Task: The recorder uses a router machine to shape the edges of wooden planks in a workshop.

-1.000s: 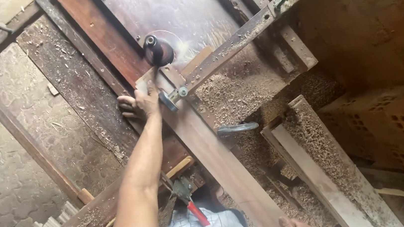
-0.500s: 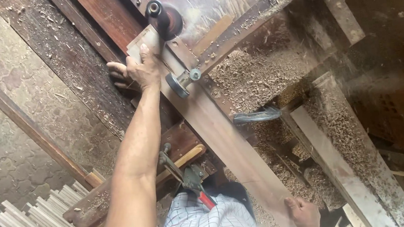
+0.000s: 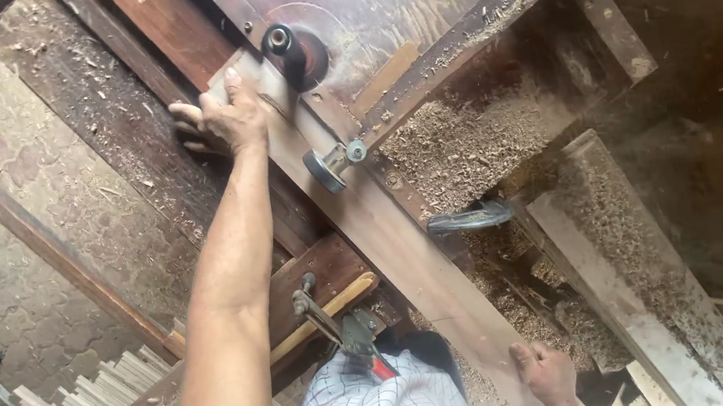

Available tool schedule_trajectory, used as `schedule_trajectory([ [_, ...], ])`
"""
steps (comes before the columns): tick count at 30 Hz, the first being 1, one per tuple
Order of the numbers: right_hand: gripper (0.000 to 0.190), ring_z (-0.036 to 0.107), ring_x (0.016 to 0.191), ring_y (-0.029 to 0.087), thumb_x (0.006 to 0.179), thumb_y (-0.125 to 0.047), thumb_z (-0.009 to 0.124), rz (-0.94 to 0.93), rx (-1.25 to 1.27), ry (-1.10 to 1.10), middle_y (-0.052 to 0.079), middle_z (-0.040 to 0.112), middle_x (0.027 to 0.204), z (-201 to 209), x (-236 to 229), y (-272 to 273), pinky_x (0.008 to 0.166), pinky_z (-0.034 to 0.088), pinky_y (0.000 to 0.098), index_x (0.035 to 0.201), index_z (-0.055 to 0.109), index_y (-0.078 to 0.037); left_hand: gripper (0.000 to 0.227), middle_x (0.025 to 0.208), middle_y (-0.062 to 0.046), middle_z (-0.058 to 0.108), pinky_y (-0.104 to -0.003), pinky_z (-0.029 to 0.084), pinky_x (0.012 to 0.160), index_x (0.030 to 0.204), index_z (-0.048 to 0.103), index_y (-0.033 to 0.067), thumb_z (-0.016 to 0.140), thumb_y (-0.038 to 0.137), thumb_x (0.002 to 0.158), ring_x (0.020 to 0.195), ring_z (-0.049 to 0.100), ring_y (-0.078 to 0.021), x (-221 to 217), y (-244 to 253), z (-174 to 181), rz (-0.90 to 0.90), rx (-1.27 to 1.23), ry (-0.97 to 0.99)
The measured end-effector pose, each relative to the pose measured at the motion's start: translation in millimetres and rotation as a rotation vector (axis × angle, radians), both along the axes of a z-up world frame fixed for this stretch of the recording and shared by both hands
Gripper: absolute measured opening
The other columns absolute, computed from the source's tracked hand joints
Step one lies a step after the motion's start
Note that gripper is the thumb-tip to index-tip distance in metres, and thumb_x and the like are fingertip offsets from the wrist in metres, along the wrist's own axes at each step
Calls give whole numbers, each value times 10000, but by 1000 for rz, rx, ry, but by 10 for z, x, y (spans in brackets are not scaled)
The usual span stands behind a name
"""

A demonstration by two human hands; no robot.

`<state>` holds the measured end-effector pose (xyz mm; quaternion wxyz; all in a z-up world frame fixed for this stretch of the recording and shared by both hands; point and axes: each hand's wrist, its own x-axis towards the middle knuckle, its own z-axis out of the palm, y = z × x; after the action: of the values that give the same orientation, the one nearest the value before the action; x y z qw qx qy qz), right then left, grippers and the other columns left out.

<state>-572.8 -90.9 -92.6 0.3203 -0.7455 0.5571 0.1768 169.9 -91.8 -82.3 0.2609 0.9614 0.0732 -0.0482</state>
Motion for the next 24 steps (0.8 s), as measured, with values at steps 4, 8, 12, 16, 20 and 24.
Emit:
schedule_trajectory([
  [4, 729, 473, 440, 159, 791, -802, 506, -62, 72, 38, 12, 471, 453, -37, 111, -13, 447, 376, 340, 521, 524, -125, 754, 1652, -326, 52, -703, -31, 1200, 1295, 636, 55, 559, 703, 917, 1538, 19, -523, 262, 33, -117, 18, 48, -4],
  [8, 767, 459, 443, 159, 788, -792, 578, -125, 46, -82, 36, 476, 441, 272, 620, -88, 432, 387, 355, 493, 504, -89, 802, 1639, -324, 57, -704, -34, 1185, 1374, 550, 62, 550, 719, 916, 1526, 7, -524, 460, 43, -224, -5, 31, -49],
  [12, 726, 483, 410, 154, 796, -762, 563, -61, -17, -82, 24, 478, 429, 293, 910, -132, 430, 397, 357, 498, 525, -100, 761, 1656, -323, 59, -702, -31, 1208, 1349, 550, 72, 521, 716, 945, 1546, 7, -520, 675, 5, -179, 5, 23, -18],
  [16, 742, 470, 435, 161, 809, -745, 568, -67, 46, -16, 36, 477, 438, 111, 975, -149, 439, 389, 348, 500, 523, -71, 779, 1660, -315, 63, -704, -13, 1217, 1371, 533, 90, 517, 736, 936, 1549, 33, -508, 937, -4, -194, 12, 40, -21],
  [20, 685, 472, 415, 137, 800, -734, 605, -122, 61, -135, 26, 521, 422, 402, 1583, -224, 410, 384, 328, 513, 615, -113, 723, 1653, -348, 7, -744, -51, 1177, 1364, 533, 87, 497, 694, 972, 1549, 0, -528, 1252, 18, -323, -39, 3, -30],
  [24, 695, 500, 415, 139, 827, -713, 591, -77, 84, -76, 23, 561, 440, 278, 1623, -250, 423, 392, 326, 513, 632, -95, 856, 1618, -347, -6, -735, -32, 1159, 1463, 429, 53, 528, 728, 946, 1501, 28, -527, 1321, -76, -86, -58, 50, -74],
])
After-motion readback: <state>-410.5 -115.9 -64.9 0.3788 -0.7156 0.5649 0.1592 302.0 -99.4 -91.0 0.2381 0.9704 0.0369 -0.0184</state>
